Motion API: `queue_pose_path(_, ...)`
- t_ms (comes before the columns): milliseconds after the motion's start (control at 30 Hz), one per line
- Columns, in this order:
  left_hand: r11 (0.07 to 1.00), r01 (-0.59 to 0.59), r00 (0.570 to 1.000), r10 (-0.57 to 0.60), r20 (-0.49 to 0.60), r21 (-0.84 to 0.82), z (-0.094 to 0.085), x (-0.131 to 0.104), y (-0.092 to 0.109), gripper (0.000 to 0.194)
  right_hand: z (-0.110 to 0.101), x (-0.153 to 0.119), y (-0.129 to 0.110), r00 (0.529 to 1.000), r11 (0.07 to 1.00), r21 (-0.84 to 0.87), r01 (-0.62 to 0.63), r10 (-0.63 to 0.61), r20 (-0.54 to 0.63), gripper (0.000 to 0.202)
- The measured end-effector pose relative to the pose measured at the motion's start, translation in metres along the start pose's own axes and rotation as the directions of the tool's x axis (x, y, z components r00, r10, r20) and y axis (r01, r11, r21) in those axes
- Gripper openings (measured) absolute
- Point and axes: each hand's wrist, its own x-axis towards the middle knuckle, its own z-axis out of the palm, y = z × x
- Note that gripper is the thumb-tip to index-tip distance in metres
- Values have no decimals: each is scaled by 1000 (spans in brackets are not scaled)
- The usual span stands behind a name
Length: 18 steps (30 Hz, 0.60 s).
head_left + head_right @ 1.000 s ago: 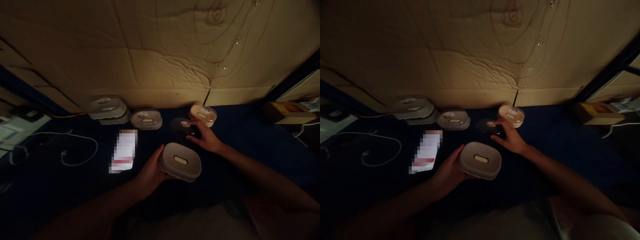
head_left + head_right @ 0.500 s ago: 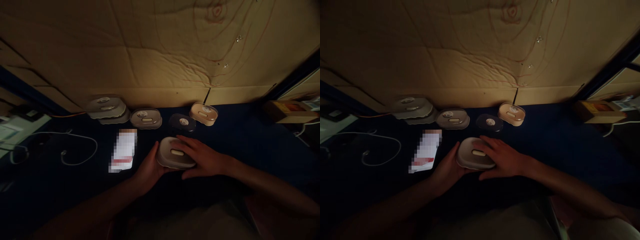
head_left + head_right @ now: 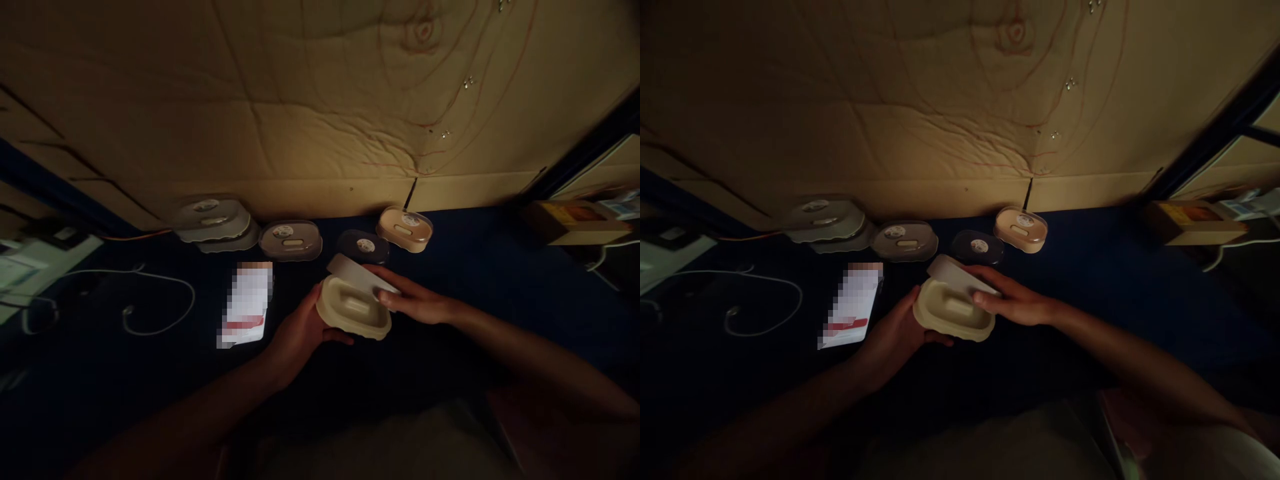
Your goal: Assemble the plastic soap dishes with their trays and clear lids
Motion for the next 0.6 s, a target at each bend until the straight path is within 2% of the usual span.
queue_pose_path(100,996,-27,999,28,-17,90,3,-3,-3,44,-9,2,5,998,991,-125,46,-51,-35,76)
queue_pose_path(200,961,-83,992,105,-70,264,0,-5,-10,50,-16,2,16,992,936,-339,95,-119,-52,82)
queue_pose_path(267,902,-139,982,179,-62,409,-5,-3,-15,46,-19,1,23,988,884,-453,110,-148,-49,82)
queue_pose_path(333,804,-215,961,275,-26,555,-11,-1,-19,40,-20,0,27,983,835,-537,121,-176,-53,79)
queue_pose_path(400,653,-312,915,402,34,691,-17,0,-23,42,-21,0,28,979,807,-577,123,-195,-65,74)
queue_pose_path(467,432,-400,846,512,145,808,-19,-1,-25,45,-22,0,28,976,795,-594,124,-206,-72,67)
queue_pose_path(533,180,-425,794,544,270,887,-18,-4,-26,46,-24,1,29,971,780,-611,136,-228,-75,63)
queue_pose_path(600,-33,-411,784,497,372,911,-14,-9,-26,42,-26,2,31,964,759,-633,153,-256,-75,59)
